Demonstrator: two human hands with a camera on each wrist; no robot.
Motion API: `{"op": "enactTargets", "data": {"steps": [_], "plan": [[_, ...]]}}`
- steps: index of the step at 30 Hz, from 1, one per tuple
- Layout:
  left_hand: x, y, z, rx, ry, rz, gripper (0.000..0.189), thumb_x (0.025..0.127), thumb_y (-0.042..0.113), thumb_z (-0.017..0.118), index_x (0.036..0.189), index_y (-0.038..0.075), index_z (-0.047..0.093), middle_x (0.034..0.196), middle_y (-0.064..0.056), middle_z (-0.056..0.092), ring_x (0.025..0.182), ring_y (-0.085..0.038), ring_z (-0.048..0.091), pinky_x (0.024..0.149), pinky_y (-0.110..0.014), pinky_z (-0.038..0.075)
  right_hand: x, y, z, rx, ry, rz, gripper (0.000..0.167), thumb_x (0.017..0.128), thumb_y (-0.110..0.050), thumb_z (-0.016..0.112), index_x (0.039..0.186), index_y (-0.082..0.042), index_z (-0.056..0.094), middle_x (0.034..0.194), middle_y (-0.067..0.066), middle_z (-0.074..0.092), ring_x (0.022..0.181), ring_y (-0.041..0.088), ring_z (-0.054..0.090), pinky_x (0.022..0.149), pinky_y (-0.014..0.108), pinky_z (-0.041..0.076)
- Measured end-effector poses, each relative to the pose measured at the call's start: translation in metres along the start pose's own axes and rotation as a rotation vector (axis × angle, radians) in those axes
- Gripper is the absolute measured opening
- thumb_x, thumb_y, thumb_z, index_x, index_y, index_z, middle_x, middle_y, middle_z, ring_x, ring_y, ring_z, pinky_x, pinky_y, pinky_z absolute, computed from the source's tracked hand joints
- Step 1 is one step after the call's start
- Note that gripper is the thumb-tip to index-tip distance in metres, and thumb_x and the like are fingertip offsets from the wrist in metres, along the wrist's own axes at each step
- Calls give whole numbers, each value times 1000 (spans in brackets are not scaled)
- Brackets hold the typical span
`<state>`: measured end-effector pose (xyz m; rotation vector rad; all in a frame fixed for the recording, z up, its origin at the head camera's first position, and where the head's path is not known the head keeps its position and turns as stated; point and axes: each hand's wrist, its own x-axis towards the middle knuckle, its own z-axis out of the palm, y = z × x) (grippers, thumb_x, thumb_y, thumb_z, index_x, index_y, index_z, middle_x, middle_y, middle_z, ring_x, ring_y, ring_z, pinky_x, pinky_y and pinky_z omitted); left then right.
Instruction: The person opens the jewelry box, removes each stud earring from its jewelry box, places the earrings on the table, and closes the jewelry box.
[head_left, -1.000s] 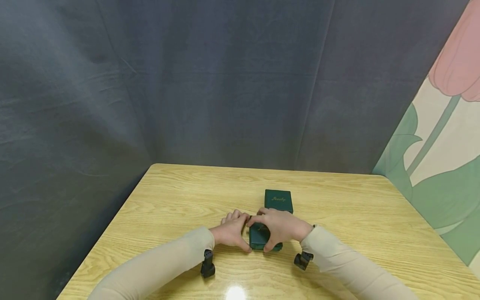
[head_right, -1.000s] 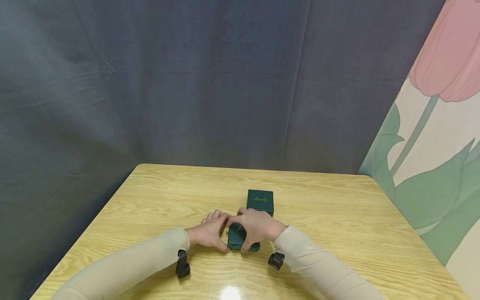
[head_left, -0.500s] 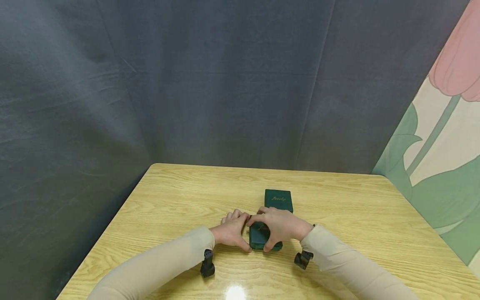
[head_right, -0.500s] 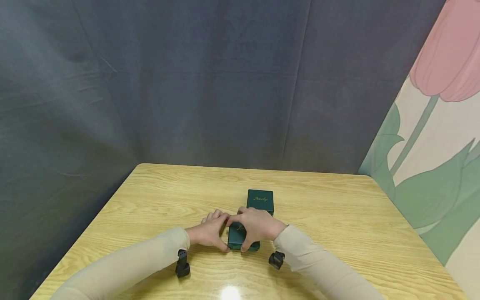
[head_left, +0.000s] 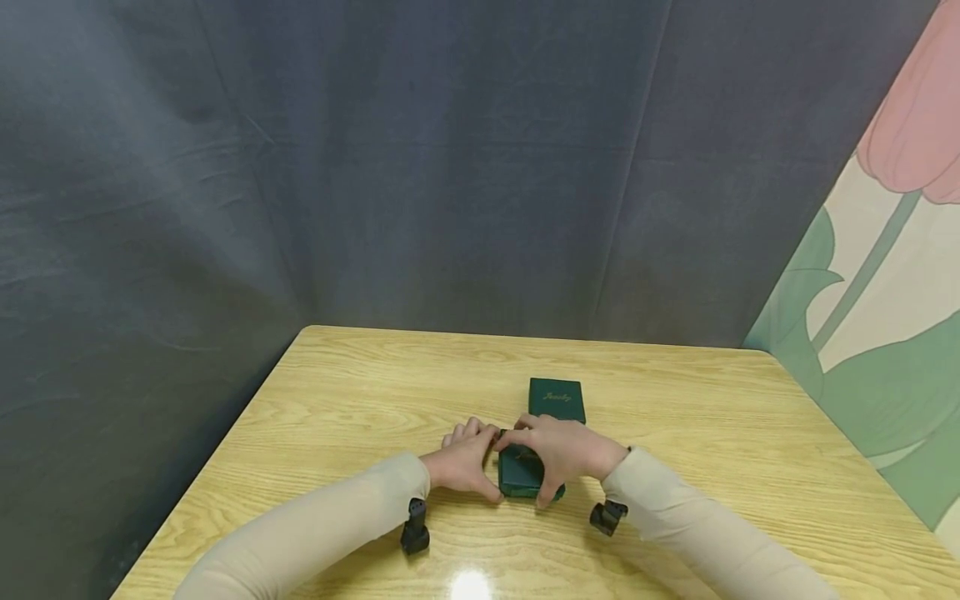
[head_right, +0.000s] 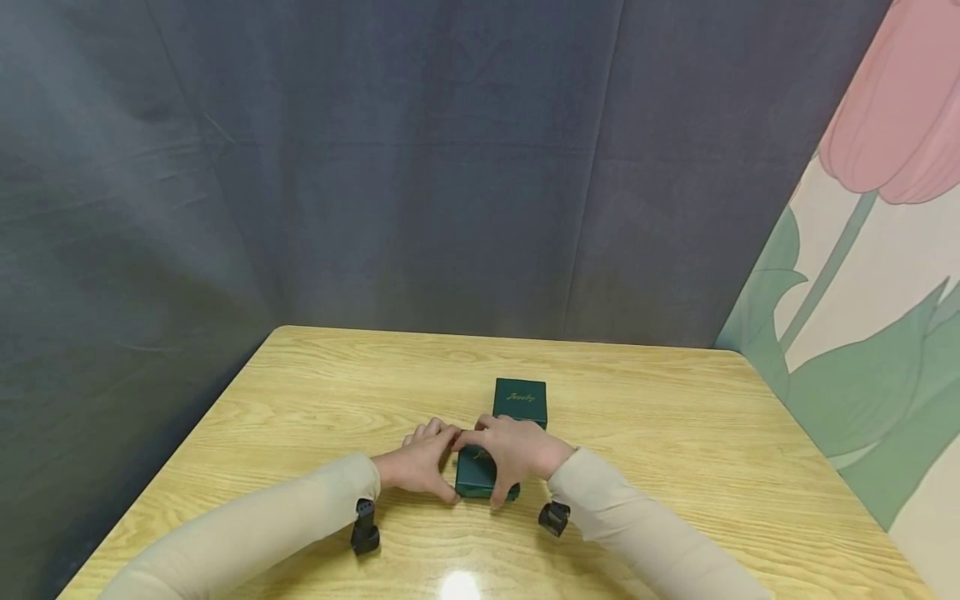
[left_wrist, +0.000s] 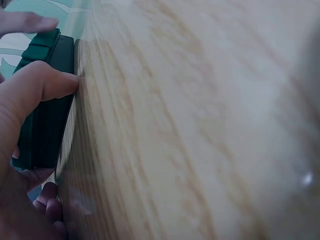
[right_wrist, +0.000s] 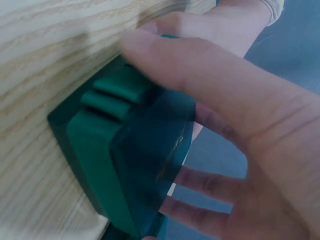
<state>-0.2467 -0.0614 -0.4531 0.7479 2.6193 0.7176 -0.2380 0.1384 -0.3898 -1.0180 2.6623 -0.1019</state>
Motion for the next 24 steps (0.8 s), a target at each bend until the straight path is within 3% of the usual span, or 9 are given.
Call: {"op": "enactTargets", "data": {"steps": [4,10,18,24], "plan": [[1,-2,1,11,-4,-6,87,70,44,83,141,18,40,122,-2,36,98,-19,30,83,-34,25,-2,1,0,-6,-32,15,91,58,-33,94,138,-33,50,139,3,43,119,27,50,71,41,54],[2,-1,1,13,-6,-8,88,69,44,83,141,17,39,120,-2,36,97,-19,29,82,-34,25,-3,4,2,23,-33,-17,89,62,-26,93,140,-30,48,144,7,41,123,33,49,69,41,54],[0,1,0,13,-4,0,87,69,43,83,140,16,40,119,-2,36,96,-19,29,81,-34,24,-6,6,0,23,-29,-57,87,65,-23,91,141,-26,48,145,9,40,125,36,48,74,42,54],[-1,2,-1,9,-6,0,86,70,43,83,139,16,40,117,-1,36,96,-19,29,80,-34,24,-5,6,1,38,-12,-47,87,64,-25,92,139,-29,49,144,9,41,123,35,48,70,40,54]]}}
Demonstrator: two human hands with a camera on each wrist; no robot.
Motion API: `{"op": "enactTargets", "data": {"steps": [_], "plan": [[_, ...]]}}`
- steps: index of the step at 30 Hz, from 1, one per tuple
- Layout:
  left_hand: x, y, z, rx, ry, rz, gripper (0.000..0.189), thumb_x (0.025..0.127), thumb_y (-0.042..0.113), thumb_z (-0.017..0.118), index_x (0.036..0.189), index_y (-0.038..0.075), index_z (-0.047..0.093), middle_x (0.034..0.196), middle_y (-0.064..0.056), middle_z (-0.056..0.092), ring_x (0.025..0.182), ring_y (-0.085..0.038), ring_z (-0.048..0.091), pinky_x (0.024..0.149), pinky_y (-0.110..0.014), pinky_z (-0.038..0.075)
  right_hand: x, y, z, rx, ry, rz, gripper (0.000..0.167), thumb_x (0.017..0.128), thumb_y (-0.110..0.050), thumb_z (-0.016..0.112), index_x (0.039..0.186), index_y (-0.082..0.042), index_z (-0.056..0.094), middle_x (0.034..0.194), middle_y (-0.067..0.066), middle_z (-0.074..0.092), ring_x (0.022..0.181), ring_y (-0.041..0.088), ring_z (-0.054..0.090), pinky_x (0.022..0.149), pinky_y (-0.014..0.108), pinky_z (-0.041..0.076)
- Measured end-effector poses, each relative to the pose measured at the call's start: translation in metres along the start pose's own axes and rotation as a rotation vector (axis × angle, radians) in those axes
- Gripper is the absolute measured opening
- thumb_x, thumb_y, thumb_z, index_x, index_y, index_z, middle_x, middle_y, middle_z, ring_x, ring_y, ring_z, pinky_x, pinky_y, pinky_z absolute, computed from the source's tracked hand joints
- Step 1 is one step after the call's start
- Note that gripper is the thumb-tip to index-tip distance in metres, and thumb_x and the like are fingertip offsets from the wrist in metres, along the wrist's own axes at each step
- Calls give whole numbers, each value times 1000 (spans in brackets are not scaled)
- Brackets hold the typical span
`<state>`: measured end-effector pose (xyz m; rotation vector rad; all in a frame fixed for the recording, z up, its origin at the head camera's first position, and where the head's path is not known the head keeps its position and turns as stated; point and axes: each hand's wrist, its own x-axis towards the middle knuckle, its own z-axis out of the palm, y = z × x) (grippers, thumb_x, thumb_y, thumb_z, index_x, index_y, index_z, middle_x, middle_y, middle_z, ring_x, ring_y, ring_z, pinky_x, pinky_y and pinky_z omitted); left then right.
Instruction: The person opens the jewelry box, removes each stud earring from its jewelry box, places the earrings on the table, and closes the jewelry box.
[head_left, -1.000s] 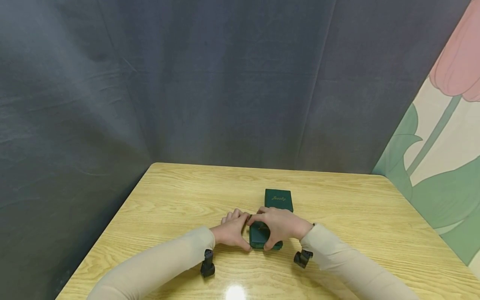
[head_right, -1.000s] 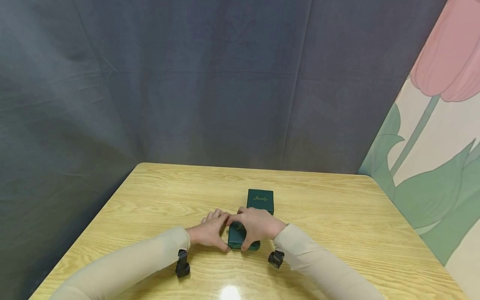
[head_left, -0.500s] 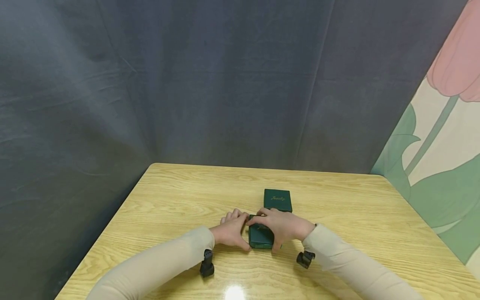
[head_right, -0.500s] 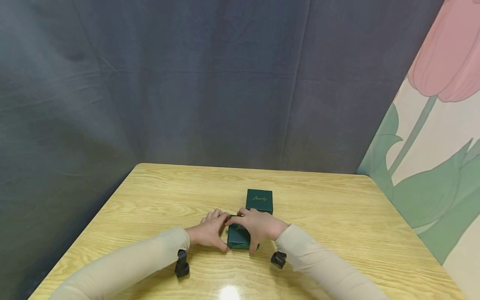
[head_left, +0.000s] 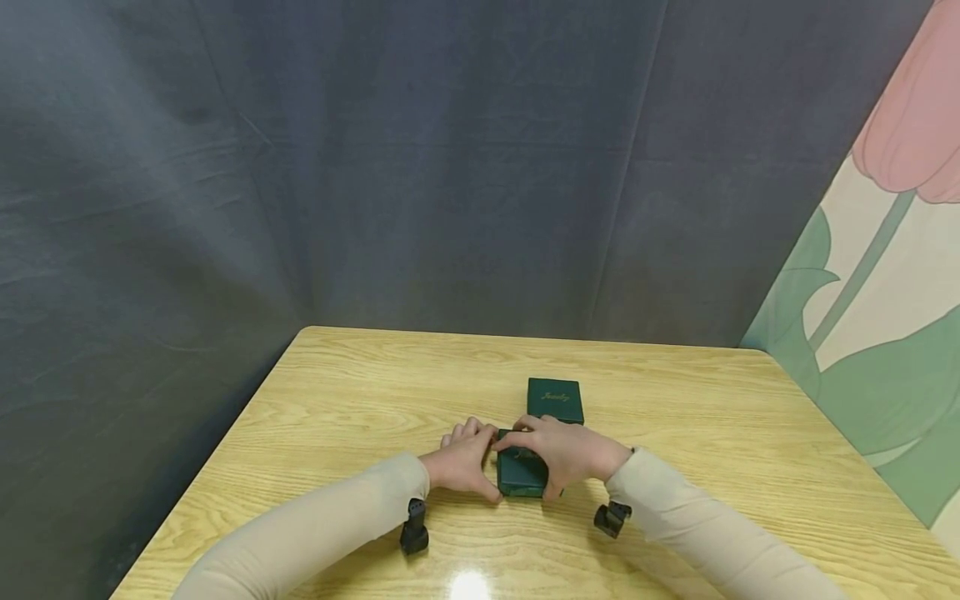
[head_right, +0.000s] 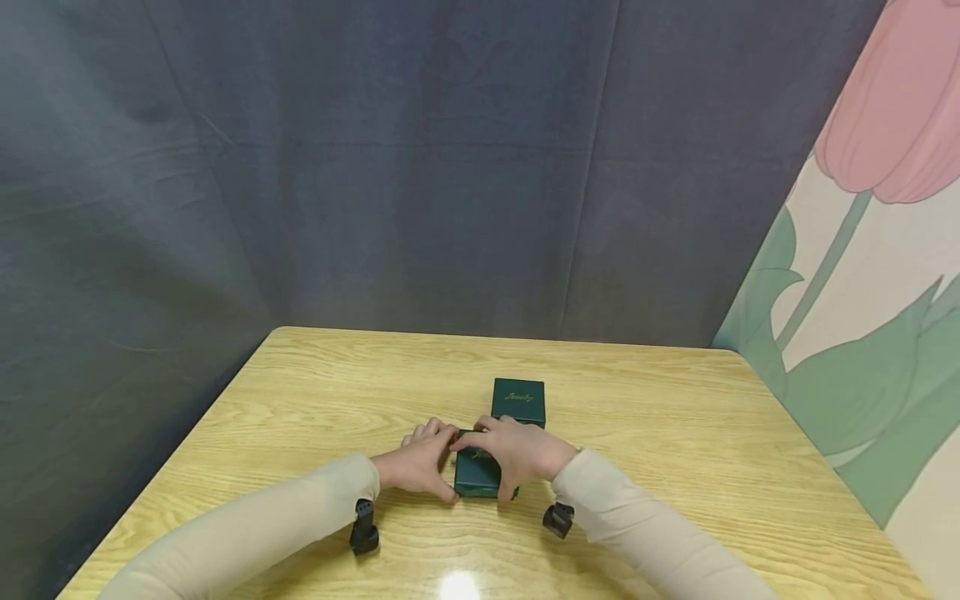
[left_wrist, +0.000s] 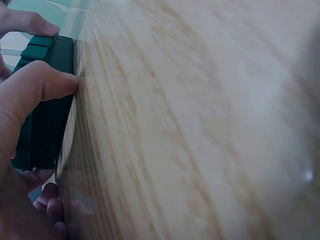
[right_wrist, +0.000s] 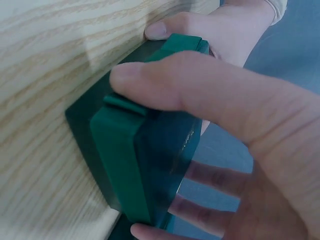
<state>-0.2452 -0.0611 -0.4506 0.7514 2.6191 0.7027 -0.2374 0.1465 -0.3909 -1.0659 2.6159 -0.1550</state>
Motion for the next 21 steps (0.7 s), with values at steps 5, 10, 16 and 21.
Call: {"op": "enactTargets", "data": {"steps": [5,10,16,21], "plan": [[0,0,0,5,-2,-7,85,69,44,83,138,16,42,117,-1,36,96,-19,30,81,-34,25,-1,1,0,11,21,-8,87,62,-25,93,138,-29,51,142,9,42,121,34,48,68,37,53],[2,-1,0,7,-6,-18,88,70,44,83,141,17,39,121,-2,36,98,-19,30,84,-35,25,-1,1,-2,25,-1,-7,86,64,-24,92,139,-28,50,142,8,42,122,33,49,71,38,53],[3,-1,0,-1,-12,-18,90,70,43,83,143,17,38,123,-3,36,99,-19,30,84,-35,26,0,0,-6,36,-34,11,85,65,-23,91,139,-28,49,143,7,41,124,33,49,78,41,53],[2,0,0,-1,-12,-18,88,70,44,84,141,17,39,123,-3,36,99,-19,31,84,-35,26,-1,0,-5,44,-21,9,84,64,-22,92,138,-28,50,141,8,42,123,33,49,72,38,53]]}}
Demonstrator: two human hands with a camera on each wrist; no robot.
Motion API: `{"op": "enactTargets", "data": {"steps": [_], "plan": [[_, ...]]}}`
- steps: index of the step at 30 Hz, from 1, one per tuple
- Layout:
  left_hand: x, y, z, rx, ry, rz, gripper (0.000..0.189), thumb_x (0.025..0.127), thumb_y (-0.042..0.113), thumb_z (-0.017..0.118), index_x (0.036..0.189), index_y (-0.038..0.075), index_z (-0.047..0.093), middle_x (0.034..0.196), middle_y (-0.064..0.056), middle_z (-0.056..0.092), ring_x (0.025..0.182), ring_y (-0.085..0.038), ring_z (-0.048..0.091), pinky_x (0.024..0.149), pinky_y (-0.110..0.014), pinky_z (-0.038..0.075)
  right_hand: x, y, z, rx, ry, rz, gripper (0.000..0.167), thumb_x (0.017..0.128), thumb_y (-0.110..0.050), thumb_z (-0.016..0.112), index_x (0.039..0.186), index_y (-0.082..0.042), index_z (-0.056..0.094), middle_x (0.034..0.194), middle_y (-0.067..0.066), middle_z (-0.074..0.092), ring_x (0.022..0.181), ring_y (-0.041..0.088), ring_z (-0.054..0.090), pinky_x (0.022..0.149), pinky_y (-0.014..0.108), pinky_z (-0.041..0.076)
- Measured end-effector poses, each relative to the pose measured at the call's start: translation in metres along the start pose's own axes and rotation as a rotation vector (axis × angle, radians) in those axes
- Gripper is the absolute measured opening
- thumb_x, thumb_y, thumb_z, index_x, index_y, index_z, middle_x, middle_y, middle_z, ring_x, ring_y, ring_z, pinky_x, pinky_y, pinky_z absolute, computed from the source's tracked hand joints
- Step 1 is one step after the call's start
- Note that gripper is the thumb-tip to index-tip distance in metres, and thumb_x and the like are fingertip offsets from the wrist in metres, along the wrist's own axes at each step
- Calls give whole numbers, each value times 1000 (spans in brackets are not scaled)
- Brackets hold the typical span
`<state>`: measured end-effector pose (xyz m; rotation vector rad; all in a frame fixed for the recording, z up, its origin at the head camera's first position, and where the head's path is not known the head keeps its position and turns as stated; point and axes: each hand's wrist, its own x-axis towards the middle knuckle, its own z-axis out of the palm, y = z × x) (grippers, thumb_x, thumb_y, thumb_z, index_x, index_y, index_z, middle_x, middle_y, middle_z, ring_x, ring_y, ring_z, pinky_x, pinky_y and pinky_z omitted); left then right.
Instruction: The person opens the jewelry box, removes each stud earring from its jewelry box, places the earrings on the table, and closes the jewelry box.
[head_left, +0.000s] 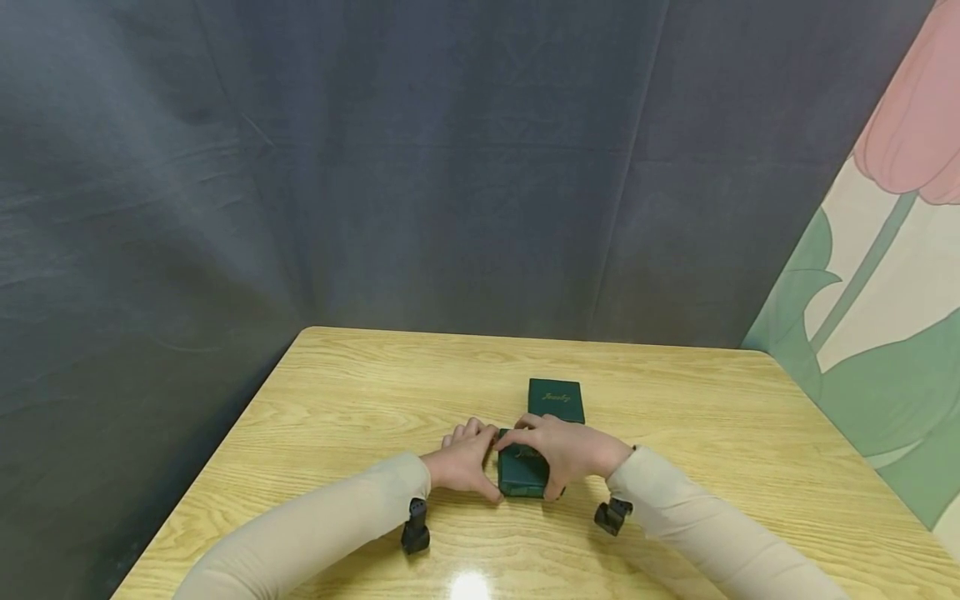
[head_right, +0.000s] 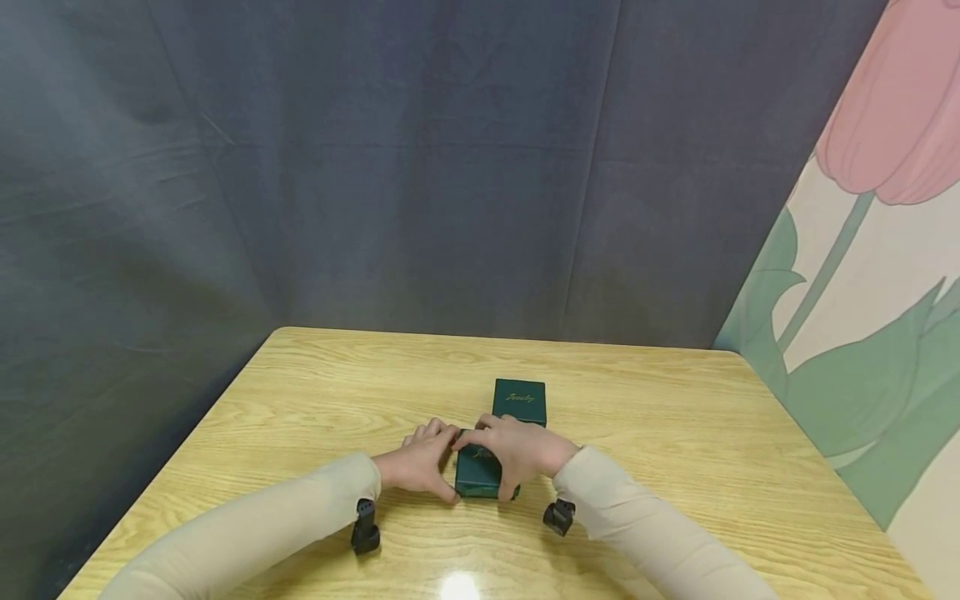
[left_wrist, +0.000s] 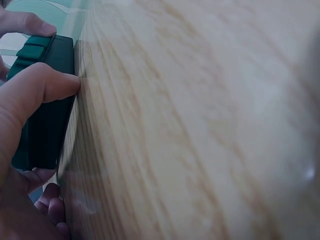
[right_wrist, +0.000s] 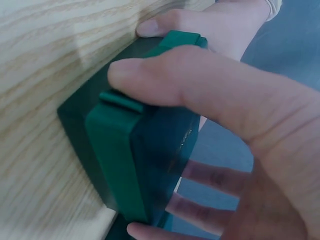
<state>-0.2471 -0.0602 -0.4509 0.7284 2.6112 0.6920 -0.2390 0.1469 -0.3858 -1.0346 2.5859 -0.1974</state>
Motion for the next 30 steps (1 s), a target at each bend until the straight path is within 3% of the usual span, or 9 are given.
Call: {"op": "enactTargets", "data": {"steps": [8,22,30], "plan": [[0,0,-1,8,6,-4,89,70,44,84,142,17,39,126,-3,36,102,-19,32,86,-36,27,0,3,4,-22,51,-40,86,61,-28,93,136,-28,51,134,6,46,116,30,51,72,38,53],[2,-2,2,11,2,-2,94,70,45,83,146,16,35,126,-3,35,100,-19,31,85,-34,26,3,13,1,63,-10,-76,82,68,-22,89,139,-26,48,138,8,42,118,31,51,83,39,51],[0,0,1,11,8,-1,89,69,46,84,141,17,40,122,-2,36,100,-19,32,84,-35,26,2,12,4,29,38,-88,84,65,-28,91,138,-25,50,136,8,43,118,30,48,85,44,51]]}}
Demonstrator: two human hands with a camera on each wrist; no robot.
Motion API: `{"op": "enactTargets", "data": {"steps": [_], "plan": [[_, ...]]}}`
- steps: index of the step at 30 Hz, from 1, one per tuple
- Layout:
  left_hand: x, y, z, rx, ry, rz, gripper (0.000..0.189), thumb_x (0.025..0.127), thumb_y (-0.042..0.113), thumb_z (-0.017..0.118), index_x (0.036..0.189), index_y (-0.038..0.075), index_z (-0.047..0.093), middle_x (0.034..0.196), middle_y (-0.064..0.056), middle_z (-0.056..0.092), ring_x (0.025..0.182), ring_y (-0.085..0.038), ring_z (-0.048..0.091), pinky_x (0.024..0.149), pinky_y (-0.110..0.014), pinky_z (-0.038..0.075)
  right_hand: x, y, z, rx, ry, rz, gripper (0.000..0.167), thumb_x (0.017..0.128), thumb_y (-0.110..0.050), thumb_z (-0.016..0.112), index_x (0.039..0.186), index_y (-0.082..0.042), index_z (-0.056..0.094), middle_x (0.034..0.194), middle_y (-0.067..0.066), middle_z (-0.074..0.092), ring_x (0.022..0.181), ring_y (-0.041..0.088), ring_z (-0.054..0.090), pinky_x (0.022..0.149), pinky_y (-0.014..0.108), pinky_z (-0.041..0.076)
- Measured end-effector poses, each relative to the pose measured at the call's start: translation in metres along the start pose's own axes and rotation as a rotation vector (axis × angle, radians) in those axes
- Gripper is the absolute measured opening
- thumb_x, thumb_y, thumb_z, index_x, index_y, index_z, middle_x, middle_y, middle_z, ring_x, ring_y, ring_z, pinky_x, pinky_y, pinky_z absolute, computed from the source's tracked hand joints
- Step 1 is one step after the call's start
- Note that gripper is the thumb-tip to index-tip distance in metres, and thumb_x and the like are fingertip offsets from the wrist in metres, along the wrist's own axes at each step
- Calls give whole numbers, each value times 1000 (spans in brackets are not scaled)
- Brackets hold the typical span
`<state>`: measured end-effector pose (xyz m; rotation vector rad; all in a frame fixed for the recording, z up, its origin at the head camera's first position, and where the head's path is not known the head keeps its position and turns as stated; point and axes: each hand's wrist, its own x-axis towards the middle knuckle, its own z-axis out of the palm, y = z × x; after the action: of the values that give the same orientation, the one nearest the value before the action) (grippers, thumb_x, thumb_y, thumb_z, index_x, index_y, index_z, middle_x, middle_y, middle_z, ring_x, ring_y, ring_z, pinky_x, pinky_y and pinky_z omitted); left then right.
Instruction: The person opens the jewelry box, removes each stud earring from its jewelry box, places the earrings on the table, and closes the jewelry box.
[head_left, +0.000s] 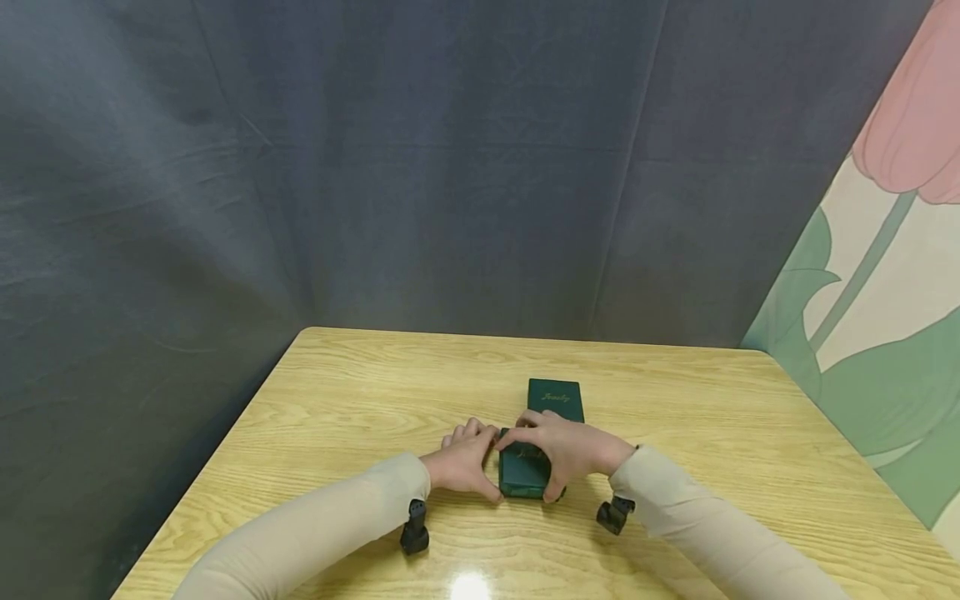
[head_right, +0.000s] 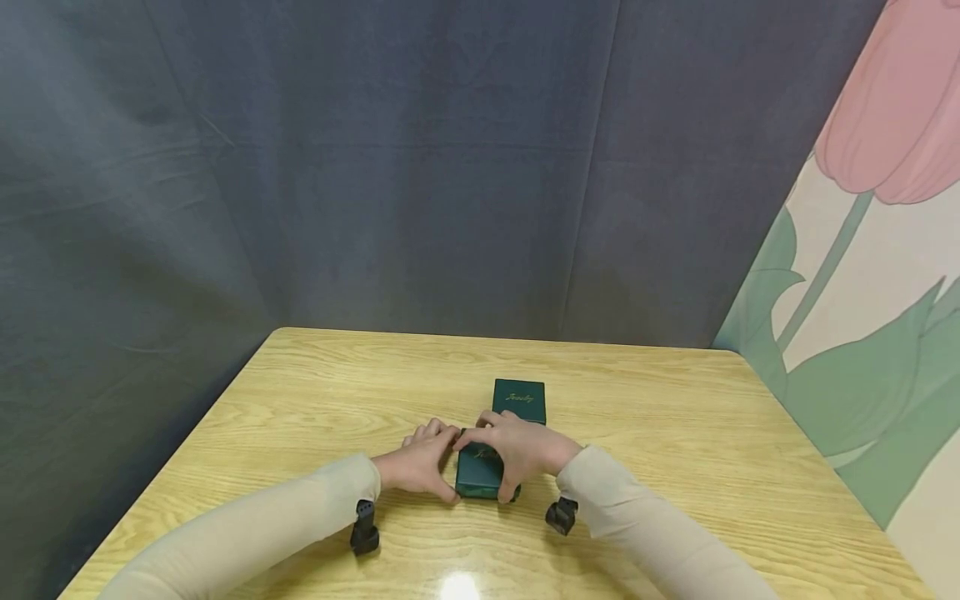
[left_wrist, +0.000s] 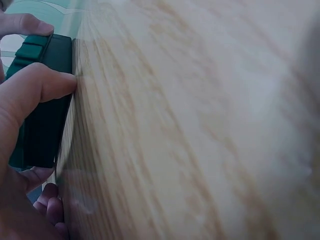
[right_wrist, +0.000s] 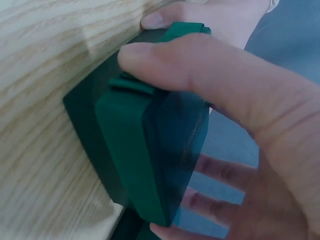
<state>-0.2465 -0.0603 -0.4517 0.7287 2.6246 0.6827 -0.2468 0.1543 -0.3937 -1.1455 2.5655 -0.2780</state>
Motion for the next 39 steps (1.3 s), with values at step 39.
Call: {"op": "enactTargets", "data": {"steps": [39], "plan": [[-1,2,3,-26,23,12,81,66,39,85,134,20,45,113,2,35,100,-20,30,85,-35,24,-48,104,-54,107,478,443,89,75,-22,83,149,-13,34,139,35,32,118,54,42,90,63,43]]}}
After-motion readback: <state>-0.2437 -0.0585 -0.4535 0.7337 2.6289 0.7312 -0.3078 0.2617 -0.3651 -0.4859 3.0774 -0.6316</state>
